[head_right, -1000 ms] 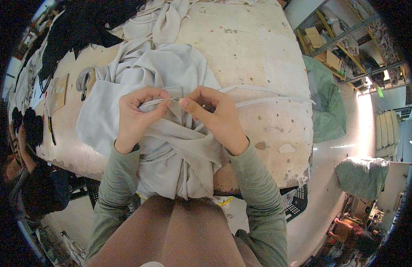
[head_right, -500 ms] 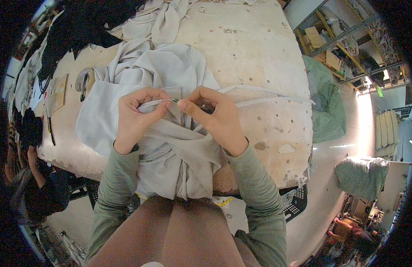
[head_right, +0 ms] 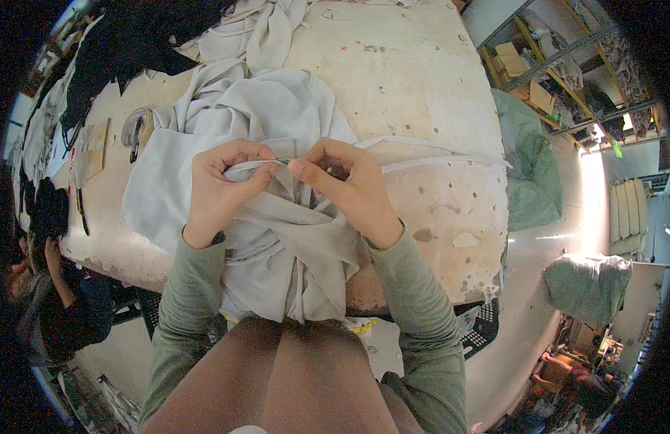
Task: The person inspects a light-colored garment on a worktable, uses a measuring tape to measure a section, marks the fabric with a pen, and manipulates the garment's drawstring. The person handles the garment repeatedly, adjusting and folding it while working at the table.
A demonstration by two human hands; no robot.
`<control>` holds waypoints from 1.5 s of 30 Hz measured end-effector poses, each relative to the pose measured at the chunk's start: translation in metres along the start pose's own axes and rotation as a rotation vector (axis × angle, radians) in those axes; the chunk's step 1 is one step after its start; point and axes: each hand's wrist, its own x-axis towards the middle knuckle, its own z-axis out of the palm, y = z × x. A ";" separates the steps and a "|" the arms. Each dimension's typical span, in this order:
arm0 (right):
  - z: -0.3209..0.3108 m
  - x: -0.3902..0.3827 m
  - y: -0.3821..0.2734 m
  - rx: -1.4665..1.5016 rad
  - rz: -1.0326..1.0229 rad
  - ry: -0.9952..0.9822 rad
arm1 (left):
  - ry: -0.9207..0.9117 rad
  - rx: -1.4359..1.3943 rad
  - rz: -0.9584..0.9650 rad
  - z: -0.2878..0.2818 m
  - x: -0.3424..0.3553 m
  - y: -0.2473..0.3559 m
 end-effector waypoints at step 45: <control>0.002 0.003 -0.005 0.120 -0.016 0.147 | -0.011 -0.040 -0.036 0.001 0.001 0.001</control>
